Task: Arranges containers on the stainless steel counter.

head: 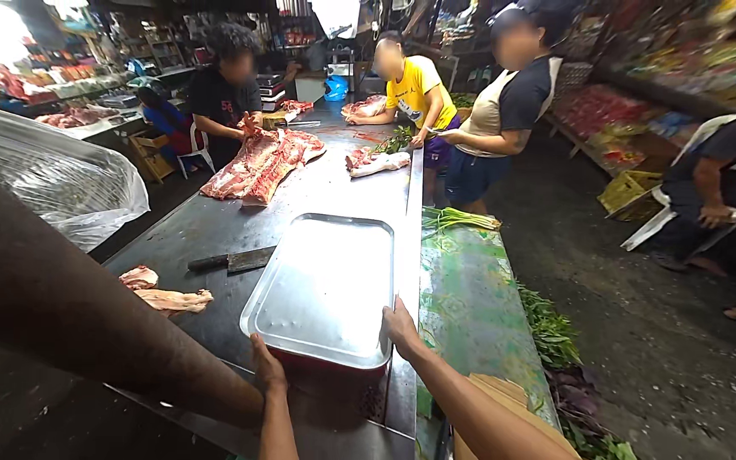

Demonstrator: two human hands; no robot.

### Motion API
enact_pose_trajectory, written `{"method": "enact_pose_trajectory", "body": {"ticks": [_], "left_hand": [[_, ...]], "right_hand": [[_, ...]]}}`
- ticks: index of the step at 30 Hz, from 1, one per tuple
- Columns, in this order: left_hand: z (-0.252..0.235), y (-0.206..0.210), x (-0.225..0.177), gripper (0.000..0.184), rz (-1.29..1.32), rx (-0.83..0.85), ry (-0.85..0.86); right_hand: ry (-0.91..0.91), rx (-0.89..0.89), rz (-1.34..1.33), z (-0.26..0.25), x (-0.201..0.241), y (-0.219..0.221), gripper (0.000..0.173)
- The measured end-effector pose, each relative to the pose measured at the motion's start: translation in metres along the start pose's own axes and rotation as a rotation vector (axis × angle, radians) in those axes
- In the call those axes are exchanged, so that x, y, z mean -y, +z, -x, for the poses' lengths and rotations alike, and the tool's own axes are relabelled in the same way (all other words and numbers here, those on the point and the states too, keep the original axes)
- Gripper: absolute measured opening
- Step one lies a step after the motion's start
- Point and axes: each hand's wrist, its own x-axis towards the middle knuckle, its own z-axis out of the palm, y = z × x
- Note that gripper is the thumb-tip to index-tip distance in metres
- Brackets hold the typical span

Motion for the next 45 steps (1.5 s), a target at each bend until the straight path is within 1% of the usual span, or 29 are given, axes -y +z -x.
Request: {"method": "enact_pose_trajectory", "body": {"ticks": [4, 10, 16, 24, 32, 36, 41, 45], "left_hand": [[0.002, -0.002, 0.000, 0.071, -0.037, 0.014, -0.015], [0.004, 0.000, 0.003, 0.074, -0.031, -0.019, -0.025], [0.007, 0.000, 0.000, 0.073, -0.027, -0.015, -0.018], [0.006, 0.001, -0.001, 0.076, -0.028, -0.036, -0.057], [0.004, 0.002, 0.003, 0.075, -0.057, -0.060, -0.027], [0.002, 0.001, 0.006, 0.072, -0.042, -0.032, 0.020], [0.002, 0.001, 0.006, 0.076, -0.065, -0.053, -0.027], [0.001, 0.001, 0.006, 0.077, -0.078, -0.045, -0.028]], "right_hand": [[-0.013, -0.031, 0.066, 0.005, 0.005, 0.001, 0.052], [0.022, 0.098, 0.163, 0.002, 0.008, -0.014, 0.057], [0.016, 0.100, 0.265, 0.002, 0.009, -0.013, 0.058], [0.013, 0.086, 0.298, 0.002, 0.009, -0.011, 0.056], [0.017, 0.112, 0.327, 0.001, 0.009, -0.014, 0.057], [0.010, 0.124, 0.336, -0.001, 0.008, -0.014, 0.058], [0.019, 0.136, 0.340, -0.001, 0.008, -0.013, 0.059], [0.025, 0.138, 0.345, 0.001, 0.011, -0.015, 0.057]]}}
